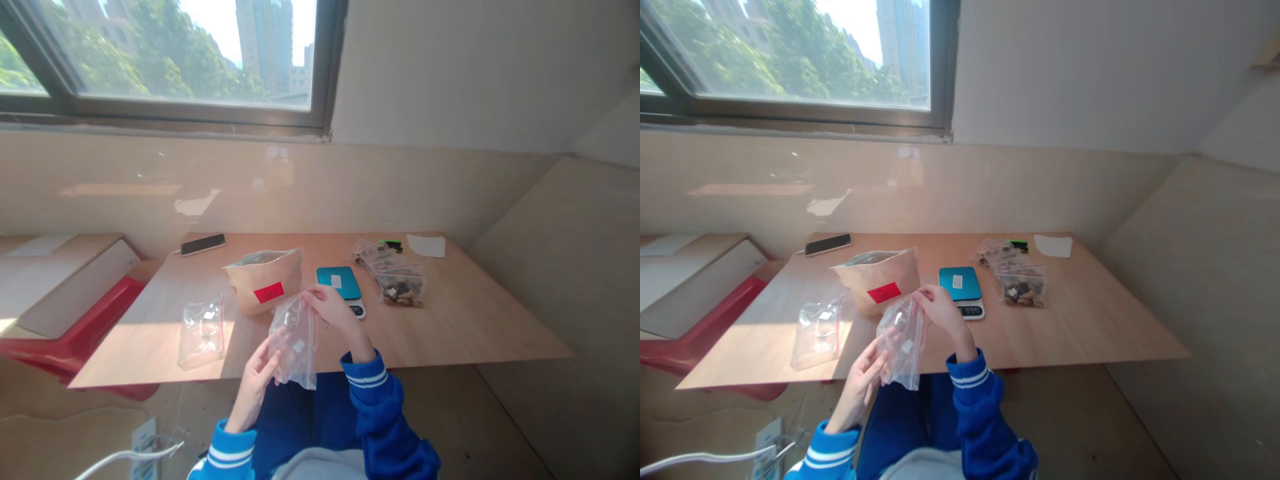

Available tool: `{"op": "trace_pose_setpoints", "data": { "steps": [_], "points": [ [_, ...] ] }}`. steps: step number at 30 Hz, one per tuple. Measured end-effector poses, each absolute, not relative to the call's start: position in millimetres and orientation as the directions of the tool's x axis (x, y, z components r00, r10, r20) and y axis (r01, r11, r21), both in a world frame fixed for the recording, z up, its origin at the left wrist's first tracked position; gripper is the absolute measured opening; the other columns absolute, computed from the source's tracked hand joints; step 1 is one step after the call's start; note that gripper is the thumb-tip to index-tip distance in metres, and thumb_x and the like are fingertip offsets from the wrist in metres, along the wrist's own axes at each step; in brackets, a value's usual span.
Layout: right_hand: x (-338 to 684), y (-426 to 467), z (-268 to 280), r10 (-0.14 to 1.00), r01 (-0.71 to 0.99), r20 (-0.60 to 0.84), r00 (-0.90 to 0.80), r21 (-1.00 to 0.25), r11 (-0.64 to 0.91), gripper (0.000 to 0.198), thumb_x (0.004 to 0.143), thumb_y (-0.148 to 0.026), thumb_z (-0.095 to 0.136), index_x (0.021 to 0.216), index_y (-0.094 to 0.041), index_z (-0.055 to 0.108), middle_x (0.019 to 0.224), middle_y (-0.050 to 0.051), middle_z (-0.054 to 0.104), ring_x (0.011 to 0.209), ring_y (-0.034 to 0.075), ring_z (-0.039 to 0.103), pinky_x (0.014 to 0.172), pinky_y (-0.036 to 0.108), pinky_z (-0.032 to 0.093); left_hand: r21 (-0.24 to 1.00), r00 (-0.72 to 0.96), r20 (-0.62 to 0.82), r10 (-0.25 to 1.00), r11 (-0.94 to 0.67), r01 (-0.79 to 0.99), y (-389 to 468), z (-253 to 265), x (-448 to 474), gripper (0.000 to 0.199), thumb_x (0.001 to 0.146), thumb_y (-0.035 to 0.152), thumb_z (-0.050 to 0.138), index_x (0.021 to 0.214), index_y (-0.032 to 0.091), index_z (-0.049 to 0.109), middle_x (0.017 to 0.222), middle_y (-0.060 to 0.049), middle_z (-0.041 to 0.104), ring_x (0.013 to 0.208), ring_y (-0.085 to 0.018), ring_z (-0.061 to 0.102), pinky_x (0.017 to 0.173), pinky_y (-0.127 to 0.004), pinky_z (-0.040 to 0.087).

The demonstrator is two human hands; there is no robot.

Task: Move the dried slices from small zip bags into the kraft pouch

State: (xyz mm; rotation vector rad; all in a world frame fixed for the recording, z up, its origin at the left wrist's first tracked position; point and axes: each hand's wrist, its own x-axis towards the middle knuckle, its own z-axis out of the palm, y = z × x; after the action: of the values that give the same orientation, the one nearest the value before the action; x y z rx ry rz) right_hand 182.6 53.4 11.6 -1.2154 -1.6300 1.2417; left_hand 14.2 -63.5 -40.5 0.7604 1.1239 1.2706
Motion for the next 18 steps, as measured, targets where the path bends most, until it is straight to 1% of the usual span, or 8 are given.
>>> {"op": "trace_pose_setpoints", "data": {
  "steps": [2, 5, 7, 10, 12, 13, 15, 18],
  "points": [
    [186.4, 52.7, 10.0, 0.981, 0.201, 0.024, -0.194, -0.978, 0.064, 0.022, 0.086, -0.033, 0.054, 0.074, -0.018, 0.063, 0.067, 0.002, 0.066, 0.062, 0.014, 0.060, 0.057, 0.025, 0.045, 0.919, -0.014, -0.246, 0.969, 0.229, -0.322, -62.9, -47.0, 7.7, 0.058, 0.070, 0.041, 0.074, 0.122, 0.019, 0.064, 0.109, -0.013, 0.071, 0.053, -0.008, 0.051, 0.048, -0.021, 0.042],
    [192.8, 47.0, 9.0, 0.992, 0.162, -0.010, -0.128, -0.987, 0.011, 0.020, 0.084, -0.033, 0.055, 0.076, -0.017, 0.064, 0.069, 0.002, 0.066, 0.061, 0.014, 0.059, 0.054, 0.024, 0.044, 0.919, -0.036, -0.281, 0.959, 0.259, -0.298, -62.5, -54.8, -2.5, 0.051, 0.068, 0.039, 0.076, 0.115, 0.019, 0.069, 0.097, -0.011, 0.074, 0.060, -0.012, 0.057, 0.056, -0.023, 0.046],
    [197.3, 41.6, 8.6, 0.988, 0.144, -0.058, -0.145, -0.989, -0.037, 0.021, 0.083, -0.036, 0.057, 0.079, -0.016, 0.065, 0.070, 0.002, 0.066, 0.059, 0.013, 0.059, 0.051, 0.023, 0.042, 0.918, -0.022, -0.293, 0.956, 0.274, -0.288, -63.3, -58.3, -8.2, 0.048, 0.067, 0.039, 0.077, 0.111, 0.021, 0.071, 0.096, -0.009, 0.075, 0.061, -0.013, 0.058, 0.059, -0.024, 0.047],
    [206.3, 35.5, 7.7, 0.963, 0.119, -0.095, -0.254, -0.991, -0.066, 0.028, 0.082, -0.042, 0.059, 0.083, -0.015, 0.067, 0.072, 0.003, 0.067, 0.059, 0.011, 0.060, 0.052, 0.022, 0.044, 0.917, -0.019, -0.314, 0.949, 0.298, -0.265, -66.9, -61.3, -16.3, 0.046, 0.064, 0.040, 0.079, 0.107, 0.025, 0.072, 0.097, -0.008, 0.075, 0.058, -0.014, 0.057, 0.056, -0.026, 0.047],
    [216.6, 35.2, 5.2, 0.951, 0.099, -0.112, -0.287, -0.991, -0.087, 0.037, 0.084, -0.048, 0.055, 0.091, -0.014, 0.067, 0.075, 0.004, 0.069, 0.059, 0.011, 0.061, 0.055, 0.023, 0.047, 0.914, -0.071, -0.346, 0.935, 0.319, -0.250, -71.0, -61.7, -23.7, 0.044, 0.059, 0.042, 0.081, 0.100, 0.027, 0.074, 0.094, -0.007, 0.076, 0.059, -0.016, 0.059, 0.054, -0.026, 0.047],
    [223.8, 36.5, 2.8, 0.958, 0.098, -0.115, -0.264, -0.991, -0.092, 0.041, 0.086, -0.051, 0.052, 0.095, -0.014, 0.067, 0.077, 0.006, 0.070, 0.059, 0.012, 0.062, 0.057, 0.024, 0.048, 0.913, -0.114, -0.361, 0.926, 0.325, -0.246, -73.6, -61.3, -28.7, 0.043, 0.056, 0.043, 0.083, 0.095, 0.027, 0.075, 0.092, -0.005, 0.076, 0.060, -0.017, 0.060, 0.054, -0.026, 0.047],
    [243.4, 42.6, -4.6, 0.987, 0.168, -0.087, -0.137, -0.984, -0.064, 0.045, 0.088, -0.053, 0.045, 0.100, -0.015, 0.066, 0.081, 0.008, 0.072, 0.062, 0.013, 0.065, 0.058, 0.025, 0.050, 0.915, -0.192, -0.376, 0.906, 0.332, -0.228, -79.7, -58.9, -42.1, 0.040, 0.051, 0.046, 0.084, 0.087, 0.030, 0.076, 0.087, -0.003, 0.077, 0.064, -0.019, 0.063, 0.054, -0.026, 0.047],
    [285.4, 57.9, -20.5, 0.978, 0.436, 0.088, 0.187, -0.900, -0.002, 0.040, 0.087, -0.048, 0.046, 0.097, -0.017, 0.068, 0.091, 0.009, 0.073, 0.076, 0.018, 0.068, 0.063, 0.028, 0.053, 0.928, -0.253, -0.371, 0.893, 0.350, -0.125, -90.9, -52.3, -70.5, 0.041, 0.049, 0.050, 0.083, 0.086, 0.036, 0.074, 0.086, 0.001, 0.077, 0.081, -0.025, 0.067, 0.057, -0.028, 0.051]
  ]
}}
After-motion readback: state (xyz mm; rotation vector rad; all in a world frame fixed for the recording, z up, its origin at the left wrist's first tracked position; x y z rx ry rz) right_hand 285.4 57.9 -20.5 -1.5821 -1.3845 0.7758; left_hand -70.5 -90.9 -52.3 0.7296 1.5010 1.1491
